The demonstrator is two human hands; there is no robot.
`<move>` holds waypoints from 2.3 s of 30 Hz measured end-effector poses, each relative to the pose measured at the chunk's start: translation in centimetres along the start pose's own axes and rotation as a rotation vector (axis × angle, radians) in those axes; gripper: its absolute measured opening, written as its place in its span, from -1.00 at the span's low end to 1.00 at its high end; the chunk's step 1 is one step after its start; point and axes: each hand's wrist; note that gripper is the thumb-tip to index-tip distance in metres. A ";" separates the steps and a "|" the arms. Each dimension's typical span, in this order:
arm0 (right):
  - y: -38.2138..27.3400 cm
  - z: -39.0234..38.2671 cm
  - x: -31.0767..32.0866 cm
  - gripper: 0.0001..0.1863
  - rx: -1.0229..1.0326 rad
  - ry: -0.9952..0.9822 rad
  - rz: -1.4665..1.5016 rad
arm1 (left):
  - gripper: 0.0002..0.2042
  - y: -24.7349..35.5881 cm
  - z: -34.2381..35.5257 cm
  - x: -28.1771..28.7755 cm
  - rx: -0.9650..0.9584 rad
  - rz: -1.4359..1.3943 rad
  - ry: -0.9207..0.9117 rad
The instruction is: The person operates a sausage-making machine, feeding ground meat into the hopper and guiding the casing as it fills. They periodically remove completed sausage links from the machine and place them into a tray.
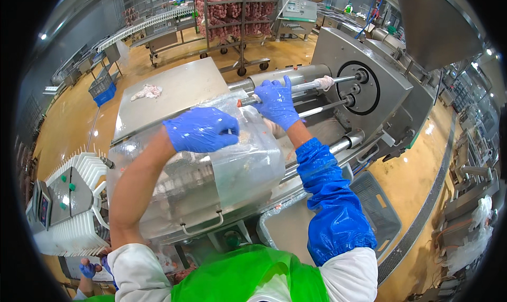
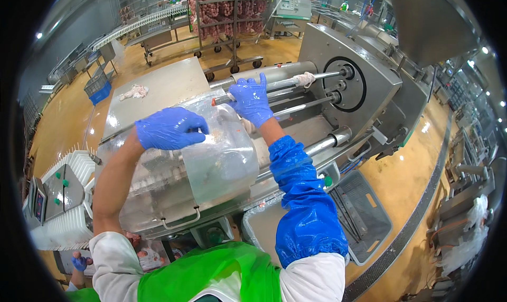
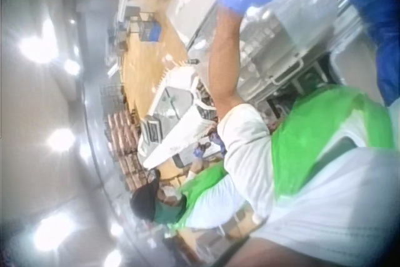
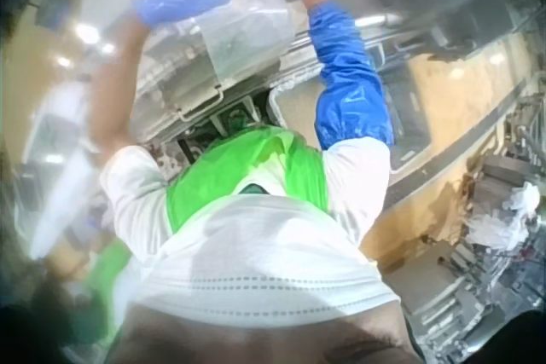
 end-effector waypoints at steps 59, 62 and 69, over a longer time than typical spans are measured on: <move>-2.4 0.3 2.4 -0.43 0.045 -0.293 0.183 | -0.60 -5.6 -0.3 -8.2 0.190 -0.141 0.080; -2.3 0.4 1.9 -0.48 0.018 -0.259 0.077 | -0.68 -5.6 -2.5 -8.1 0.140 -0.146 0.066; 0.0 0.0 1.0 -0.45 -0.007 -0.276 0.087 | -0.76 -9.8 -18.5 -8.1 0.318 -0.408 -0.005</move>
Point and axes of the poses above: each hand's wrist, its own z-axis towards the middle knuckle, its own x-axis out of the back of the hand, y = z × x, and after that the axes turned 12 degrees about z, right-handed
